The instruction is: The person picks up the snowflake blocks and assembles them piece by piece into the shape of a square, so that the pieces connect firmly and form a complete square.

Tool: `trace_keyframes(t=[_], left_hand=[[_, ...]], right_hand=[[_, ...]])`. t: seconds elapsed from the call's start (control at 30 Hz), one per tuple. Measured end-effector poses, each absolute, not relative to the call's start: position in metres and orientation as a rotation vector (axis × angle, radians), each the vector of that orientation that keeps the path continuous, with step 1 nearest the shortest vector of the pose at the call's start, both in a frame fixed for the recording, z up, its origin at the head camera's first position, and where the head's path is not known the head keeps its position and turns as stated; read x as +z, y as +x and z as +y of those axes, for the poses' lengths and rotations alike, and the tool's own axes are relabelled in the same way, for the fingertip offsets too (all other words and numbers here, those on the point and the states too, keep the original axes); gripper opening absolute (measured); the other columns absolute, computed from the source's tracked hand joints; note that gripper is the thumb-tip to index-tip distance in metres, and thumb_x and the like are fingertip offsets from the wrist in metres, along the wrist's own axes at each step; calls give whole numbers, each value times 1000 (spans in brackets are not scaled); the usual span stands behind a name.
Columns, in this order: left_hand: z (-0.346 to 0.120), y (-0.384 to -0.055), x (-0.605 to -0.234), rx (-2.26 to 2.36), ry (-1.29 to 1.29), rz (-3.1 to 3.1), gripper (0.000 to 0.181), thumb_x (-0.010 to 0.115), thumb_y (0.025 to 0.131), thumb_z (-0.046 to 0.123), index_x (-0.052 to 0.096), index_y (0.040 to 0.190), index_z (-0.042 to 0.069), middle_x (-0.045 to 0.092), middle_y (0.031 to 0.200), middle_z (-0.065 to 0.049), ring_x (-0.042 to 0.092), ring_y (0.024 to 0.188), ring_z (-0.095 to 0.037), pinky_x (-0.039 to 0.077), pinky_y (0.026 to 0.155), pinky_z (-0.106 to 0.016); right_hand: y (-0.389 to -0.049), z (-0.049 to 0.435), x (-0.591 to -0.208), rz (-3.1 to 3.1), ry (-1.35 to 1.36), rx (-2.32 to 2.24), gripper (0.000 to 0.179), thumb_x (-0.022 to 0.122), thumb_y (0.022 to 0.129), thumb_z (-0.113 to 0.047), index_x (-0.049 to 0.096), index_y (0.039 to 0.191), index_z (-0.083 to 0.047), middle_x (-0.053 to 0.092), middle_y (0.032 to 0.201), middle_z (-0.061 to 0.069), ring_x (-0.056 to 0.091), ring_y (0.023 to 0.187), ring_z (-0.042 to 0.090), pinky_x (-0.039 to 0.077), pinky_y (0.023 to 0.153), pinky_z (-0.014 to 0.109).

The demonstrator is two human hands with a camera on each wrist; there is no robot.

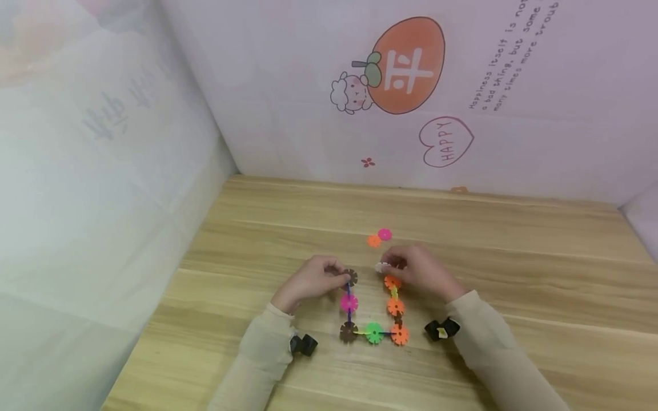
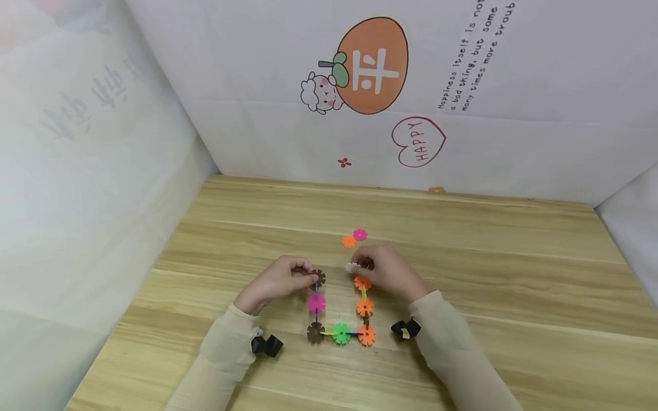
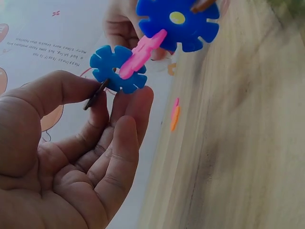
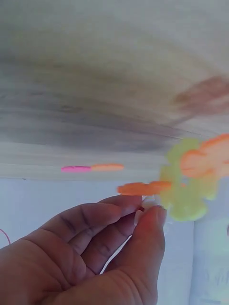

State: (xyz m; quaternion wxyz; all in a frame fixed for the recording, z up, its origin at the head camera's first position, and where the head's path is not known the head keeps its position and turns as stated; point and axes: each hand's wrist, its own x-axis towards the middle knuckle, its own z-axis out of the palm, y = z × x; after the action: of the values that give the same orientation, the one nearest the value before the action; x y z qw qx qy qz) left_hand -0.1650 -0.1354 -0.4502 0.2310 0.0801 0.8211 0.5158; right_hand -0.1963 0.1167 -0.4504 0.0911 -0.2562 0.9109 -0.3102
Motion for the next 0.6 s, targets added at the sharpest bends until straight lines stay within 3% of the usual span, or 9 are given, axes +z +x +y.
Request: trace_keyframes(t=[0.37,0.6], left_hand=[[-131,-167,-455,1408,256,2245,13,67,86,23,71,94,15,71,86,2,64,82,-13,47,78,-31],[-126,-166,-457,1435,246,2215,14,67,86,23,71,94,13,71,88,0,65,83,-22,50,73,-30]], right_hand=[[-170,112,-450,2773,-869,-1136,6,72,82,-21,71,88,-23,66,80,-15,59,72,-1,53,67,22],[-163,107,-448,2805,-1111,-1203,9,74,79,-16,72,87,-20,69,81,-12,59,71,-3,53,63,24]])
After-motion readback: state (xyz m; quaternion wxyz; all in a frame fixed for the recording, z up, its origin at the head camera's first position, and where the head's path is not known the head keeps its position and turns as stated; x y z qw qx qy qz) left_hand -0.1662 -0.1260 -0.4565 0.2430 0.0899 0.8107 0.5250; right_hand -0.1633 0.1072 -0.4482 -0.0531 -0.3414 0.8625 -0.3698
